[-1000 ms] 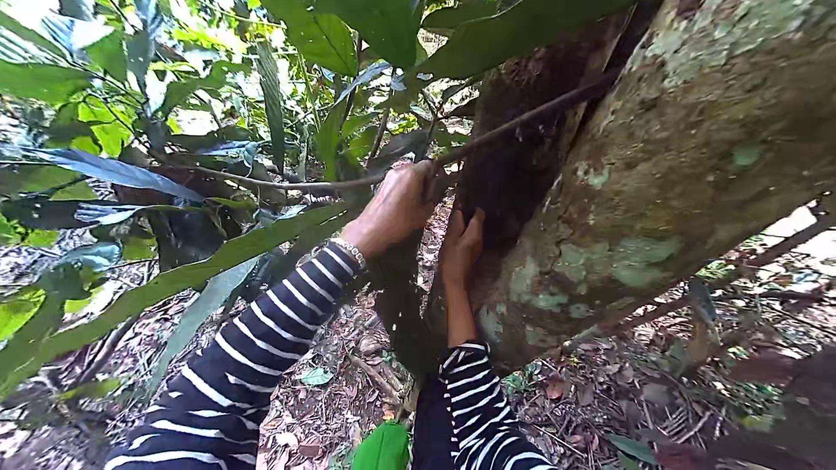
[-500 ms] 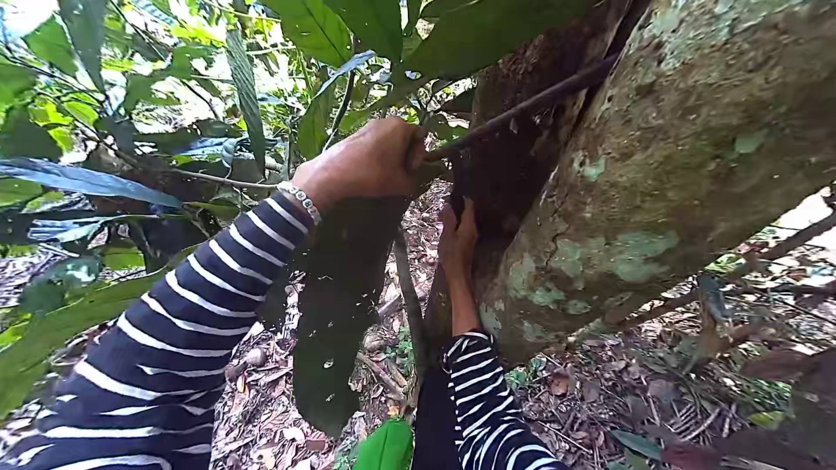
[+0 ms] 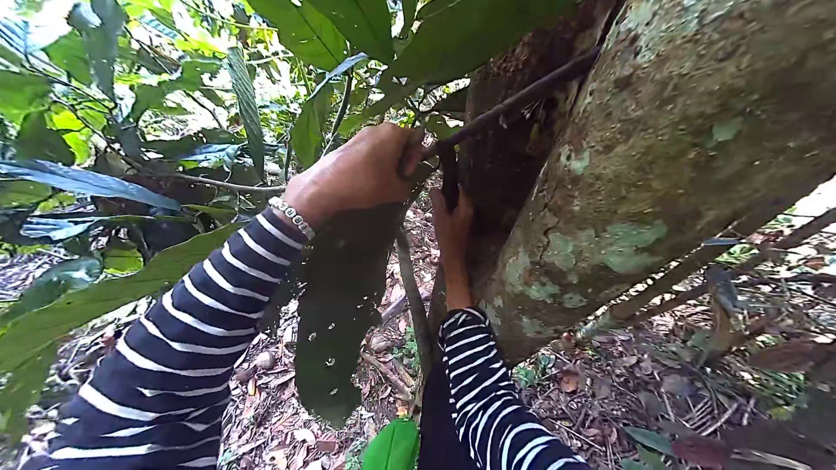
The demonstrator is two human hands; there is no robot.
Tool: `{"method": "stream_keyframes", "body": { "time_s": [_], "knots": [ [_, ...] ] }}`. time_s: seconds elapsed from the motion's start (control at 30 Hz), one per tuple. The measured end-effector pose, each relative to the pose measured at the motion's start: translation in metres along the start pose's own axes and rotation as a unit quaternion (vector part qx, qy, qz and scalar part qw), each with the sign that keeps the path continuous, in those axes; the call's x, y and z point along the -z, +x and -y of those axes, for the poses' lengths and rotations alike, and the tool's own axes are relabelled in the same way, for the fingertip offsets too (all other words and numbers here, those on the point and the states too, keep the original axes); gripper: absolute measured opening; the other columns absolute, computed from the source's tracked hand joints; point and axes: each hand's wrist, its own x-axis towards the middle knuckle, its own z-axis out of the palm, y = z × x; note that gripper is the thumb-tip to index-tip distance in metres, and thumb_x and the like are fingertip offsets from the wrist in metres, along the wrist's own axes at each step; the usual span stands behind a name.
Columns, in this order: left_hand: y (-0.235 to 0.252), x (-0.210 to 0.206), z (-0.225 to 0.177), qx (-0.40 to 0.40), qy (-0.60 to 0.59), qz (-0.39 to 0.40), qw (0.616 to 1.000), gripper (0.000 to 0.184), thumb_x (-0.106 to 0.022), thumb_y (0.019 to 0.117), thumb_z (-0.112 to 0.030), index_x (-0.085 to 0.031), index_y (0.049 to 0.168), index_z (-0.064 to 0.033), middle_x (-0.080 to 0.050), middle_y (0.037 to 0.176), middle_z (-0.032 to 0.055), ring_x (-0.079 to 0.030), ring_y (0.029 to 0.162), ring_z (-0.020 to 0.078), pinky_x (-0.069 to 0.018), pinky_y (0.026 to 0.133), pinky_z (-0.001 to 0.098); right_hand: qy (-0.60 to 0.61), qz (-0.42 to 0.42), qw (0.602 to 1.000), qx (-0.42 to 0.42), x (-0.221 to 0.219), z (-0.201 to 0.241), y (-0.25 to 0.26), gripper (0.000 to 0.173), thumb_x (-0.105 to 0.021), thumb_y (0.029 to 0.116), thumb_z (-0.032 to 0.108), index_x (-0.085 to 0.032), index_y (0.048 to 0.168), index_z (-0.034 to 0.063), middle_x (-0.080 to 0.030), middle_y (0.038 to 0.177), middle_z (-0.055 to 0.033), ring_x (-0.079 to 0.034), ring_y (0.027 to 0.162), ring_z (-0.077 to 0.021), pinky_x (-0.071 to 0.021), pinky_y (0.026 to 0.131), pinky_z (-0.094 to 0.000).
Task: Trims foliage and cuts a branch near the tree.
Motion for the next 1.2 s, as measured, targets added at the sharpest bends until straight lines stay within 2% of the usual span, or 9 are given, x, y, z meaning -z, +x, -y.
{"method": "stream_keyframes", "body": {
  "time_s": [0.23, 0.43, 0.6, 0.7, 0.8, 0.83, 0.9, 1.07, 1.2],
  "knots": [
    [-0.003, -0.005, 0.004, -0.012, -0.011, -0.037, 0.999, 0.019, -0.074, 0.0850, 0.000, -0.057, 0.088, -0.0064, -0.055, 0.076, 0.0050, -0.053, 0.068, 0.0187, -0.0438, 0.062, 0.0397, -0.110, 0.137, 0.978, -0.108, 0.035, 0.122, -0.001, 0.027, -0.053, 0.1072, 0.017, -0.058, 0.112, -0.0086, -0.062, 0.095, -0.0172, -0.062, 0.083, -0.0165, -0.0524, 0.076, -0.0278],
    [-0.018, -0.001, 0.009, 0.012, -0.007, -0.021, 1.000, 0.021, -0.077, 0.0842, -0.001, -0.058, 0.091, -0.0073, -0.058, 0.079, 0.0065, -0.057, 0.070, 0.0214, -0.0471, 0.062, 0.0437, -0.078, 0.142, 0.983, -0.089, 0.002, 0.011, -0.061, 0.035, -0.064, 0.1028, 0.032, -0.065, 0.116, -0.0006, -0.067, 0.090, -0.0200, -0.066, 0.077, -0.0327, -0.0565, 0.069, -0.0510],
    [-0.091, -0.007, 0.025, 0.058, -0.006, -0.005, 0.998, 0.025, -0.081, 0.0805, -0.004, -0.059, 0.086, -0.0134, -0.057, 0.070, 0.0009, -0.055, 0.061, 0.0167, -0.0457, 0.052, 0.0401, 0.017, 0.043, 0.984, -0.172, -0.016, -0.040, -0.111, 0.030, -0.067, 0.0989, 0.026, -0.070, 0.104, -0.0042, -0.065, 0.074, -0.0110, -0.059, 0.064, -0.0172, -0.0534, 0.065, -0.0410],
    [-0.140, -0.058, 0.054, 0.098, -0.046, 0.139, 0.984, 0.019, -0.082, 0.0808, -0.008, -0.065, 0.089, -0.0109, -0.061, 0.072, 0.0028, -0.060, 0.064, 0.0188, -0.0505, 0.057, 0.0420, 0.002, 0.032, 0.977, -0.211, 0.001, -0.035, -0.098, 0.038, -0.063, 0.1019, 0.023, -0.064, 0.126, -0.0067, -0.071, 0.109, -0.0230, -0.068, 0.101, -0.0286, -0.0551, 0.093, -0.0479],
    [-0.152, -0.094, 0.083, 0.136, -0.101, 0.303, 0.938, 0.060, -0.089, 0.0796, -0.028, -0.062, 0.127, -0.0043, -0.068, 0.111, 0.0165, -0.066, 0.102, 0.0327, -0.0522, 0.091, 0.0567, -0.095, 0.059, 0.985, -0.133, 0.012, -0.036, -0.097, 0.049, -0.048, 0.1097, 0.028, -0.050, 0.145, -0.0070, -0.059, 0.139, -0.0265, -0.059, 0.129, -0.0335, -0.0487, 0.108, -0.0445],
    [-0.148, -0.098, 0.087, 0.137, -0.117, 0.285, 0.942, 0.073, -0.089, 0.0785, -0.034, -0.059, 0.138, -0.0049, -0.066, 0.125, 0.0189, -0.063, 0.116, 0.0357, -0.0485, 0.101, 0.0594, -0.149, 0.020, 0.987, -0.051, 0.010, -0.044, -0.105, 0.048, -0.050, 0.1076, 0.025, -0.054, 0.139, -0.0109, -0.062, 0.132, -0.0298, -0.064, 0.121, -0.0349, -0.0540, 0.100, -0.0401],
    [-0.133, -0.101, 0.084, 0.116, -0.143, 0.158, 0.970, 0.075, -0.088, 0.0792, -0.039, -0.059, 0.141, -0.0079, -0.065, 0.133, 0.0166, -0.062, 0.123, 0.0338, -0.0473, 0.105, 0.0586, -0.157, 0.130, 0.946, -0.251, 0.025, 0.023, -0.089, 0.046, -0.055, 0.1054, 0.009, -0.044, 0.148, -0.0049, -0.050, 0.150, -0.0226, -0.049, 0.139, -0.0286, -0.0417, 0.115, -0.0383],
    [-0.072, -0.113, 0.022, 0.000, -0.060, -0.150, 0.987, 0.099, -0.094, 0.0710, -0.020, -0.041, 0.155, -0.0222, -0.046, 0.148, 0.0212, -0.060, 0.120, 0.0381, -0.0573, 0.090, 0.0564, -0.155, 0.237, 0.903, -0.322, 0.042, 0.030, -0.112, 0.044, -0.037, 0.1127, 0.015, -0.040, 0.149, -0.0096, -0.047, 0.151, -0.0267, -0.046, 0.142, -0.0298, -0.0365, 0.119, -0.0389],
    [-0.033, -0.138, -0.004, -0.141, 0.024, -0.239, 0.960, 0.102, -0.092, 0.0689, -0.020, -0.041, 0.157, -0.0248, -0.024, 0.164, 0.0291, -0.021, 0.152, 0.0495, -0.0273, 0.119, 0.0648, -0.136, 0.185, 0.898, -0.376, 0.035, 0.025, -0.107, 0.042, -0.042, 0.1105, 0.010, -0.045, 0.145, -0.0129, -0.049, 0.148, -0.0304, -0.047, 0.141, -0.0347, -0.0340, 0.119, -0.0429]
  ]
}}
